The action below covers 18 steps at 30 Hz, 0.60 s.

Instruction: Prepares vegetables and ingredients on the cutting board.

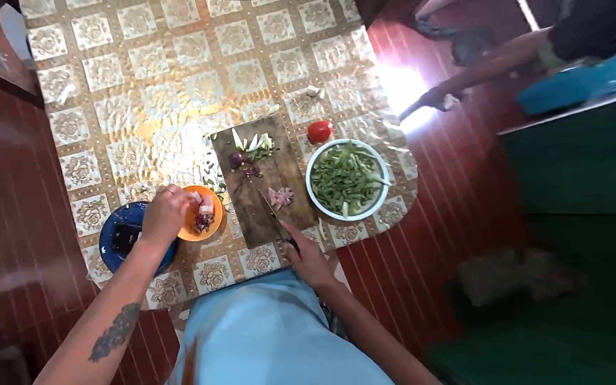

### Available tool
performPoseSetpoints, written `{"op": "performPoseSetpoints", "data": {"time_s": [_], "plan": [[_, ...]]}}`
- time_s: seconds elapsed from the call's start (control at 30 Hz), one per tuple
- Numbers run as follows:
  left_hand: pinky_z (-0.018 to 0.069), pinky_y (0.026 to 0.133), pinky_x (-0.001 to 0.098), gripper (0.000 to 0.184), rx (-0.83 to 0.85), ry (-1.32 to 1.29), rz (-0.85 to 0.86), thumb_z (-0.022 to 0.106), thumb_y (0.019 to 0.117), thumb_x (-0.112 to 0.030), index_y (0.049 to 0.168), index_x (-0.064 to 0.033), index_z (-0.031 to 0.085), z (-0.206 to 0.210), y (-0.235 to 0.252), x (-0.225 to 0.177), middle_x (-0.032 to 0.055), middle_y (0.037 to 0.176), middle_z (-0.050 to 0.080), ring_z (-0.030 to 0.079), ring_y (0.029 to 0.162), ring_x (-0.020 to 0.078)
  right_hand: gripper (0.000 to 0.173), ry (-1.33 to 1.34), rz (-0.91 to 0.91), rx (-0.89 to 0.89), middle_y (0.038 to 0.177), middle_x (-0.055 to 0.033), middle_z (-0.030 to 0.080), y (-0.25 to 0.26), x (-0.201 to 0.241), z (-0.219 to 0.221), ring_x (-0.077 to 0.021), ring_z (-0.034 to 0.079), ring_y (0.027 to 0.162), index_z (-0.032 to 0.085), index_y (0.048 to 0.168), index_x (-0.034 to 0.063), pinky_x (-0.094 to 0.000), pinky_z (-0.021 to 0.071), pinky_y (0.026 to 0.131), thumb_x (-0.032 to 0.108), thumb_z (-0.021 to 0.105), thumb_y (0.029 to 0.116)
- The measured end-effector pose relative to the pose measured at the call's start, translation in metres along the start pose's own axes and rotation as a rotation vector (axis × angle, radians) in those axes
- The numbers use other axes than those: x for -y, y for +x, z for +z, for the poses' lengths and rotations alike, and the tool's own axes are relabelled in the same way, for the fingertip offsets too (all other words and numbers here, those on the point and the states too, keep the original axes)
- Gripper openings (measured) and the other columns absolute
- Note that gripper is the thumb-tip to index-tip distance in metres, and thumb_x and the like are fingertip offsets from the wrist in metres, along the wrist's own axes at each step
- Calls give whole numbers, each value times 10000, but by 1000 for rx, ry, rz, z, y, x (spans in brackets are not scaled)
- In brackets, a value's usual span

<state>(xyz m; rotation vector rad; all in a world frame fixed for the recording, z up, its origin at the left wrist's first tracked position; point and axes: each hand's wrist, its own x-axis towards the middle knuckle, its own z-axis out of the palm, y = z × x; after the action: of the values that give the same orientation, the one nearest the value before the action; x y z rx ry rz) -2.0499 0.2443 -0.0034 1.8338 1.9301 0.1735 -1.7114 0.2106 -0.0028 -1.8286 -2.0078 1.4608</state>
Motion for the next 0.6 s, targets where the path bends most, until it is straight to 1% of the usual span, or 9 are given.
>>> {"op": "performPoseSetpoints", "data": {"time_s": [0.07,0.1,0.17,0.2,0.3,0.37,0.47,0.53,0.6], "plan": [[495,982,636,216,66,62,50,654,944,40,1137,-5,738,17,-2,-5,243,1261,651,615,1180,463,507,-22,26,30,1211,-229,689,1,0,2,-355,704,985,417,1572,112,-527,548,911,137,455,1067],[489,986,637,246,77,97,53,643,938,59,1156,-11,733,23,-1,-5,246,1274,641,605,1190,472,505,-42,25,43,1246,-223,681,2,0,3,-356,705,1015,423,1569,114,-528,546,929,130,457,1065],[506,956,623,262,52,162,61,622,943,68,1171,-13,721,31,2,-1,255,1230,644,615,1158,478,511,-83,35,81,1252,-216,682,5,1,6,-367,699,1053,433,1567,144,-540,538,950,113,462,1058],[519,936,616,242,44,186,66,619,949,61,1164,-1,712,32,3,1,260,1205,643,625,1134,476,518,-101,51,105,1225,-215,688,6,2,7,-374,696,1045,431,1570,166,-549,534,940,114,460,1055],[528,908,619,177,20,218,117,664,934,43,1102,30,716,33,6,7,271,1204,630,620,1120,484,522,-150,104,138,1190,-217,698,11,3,9,-391,699,1038,422,1576,204,-569,537,924,128,459,1060],[524,913,622,142,-17,210,189,687,924,27,1062,37,717,33,4,16,268,1222,639,620,1135,486,509,-156,130,113,1184,-224,696,14,3,8,-396,700,1031,424,1573,195,-565,539,917,135,454,1068],[521,900,632,149,-95,176,251,667,954,-35,1078,42,698,33,-4,24,268,1152,678,648,1103,488,492,-140,121,-18,1213,-227,693,15,0,4,-401,705,1029,460,1549,148,-565,544,911,116,461,1058],[511,916,635,174,-99,179,230,642,984,-80,1086,54,687,33,-9,24,285,1097,683,656,1077,497,496,-152,120,-22,1242,-217,683,15,1,0,-397,700,1046,460,1552,172,-566,542,913,120,460,1060],[508,921,637,216,-88,164,172,600,1018,-112,1104,66,684,34,-14,24,295,1059,676,656,1057,501,489,-148,81,-20,1251,-208,683,16,1,1,-396,701,1041,474,1545,175,-567,543,906,128,464,1058]]}}
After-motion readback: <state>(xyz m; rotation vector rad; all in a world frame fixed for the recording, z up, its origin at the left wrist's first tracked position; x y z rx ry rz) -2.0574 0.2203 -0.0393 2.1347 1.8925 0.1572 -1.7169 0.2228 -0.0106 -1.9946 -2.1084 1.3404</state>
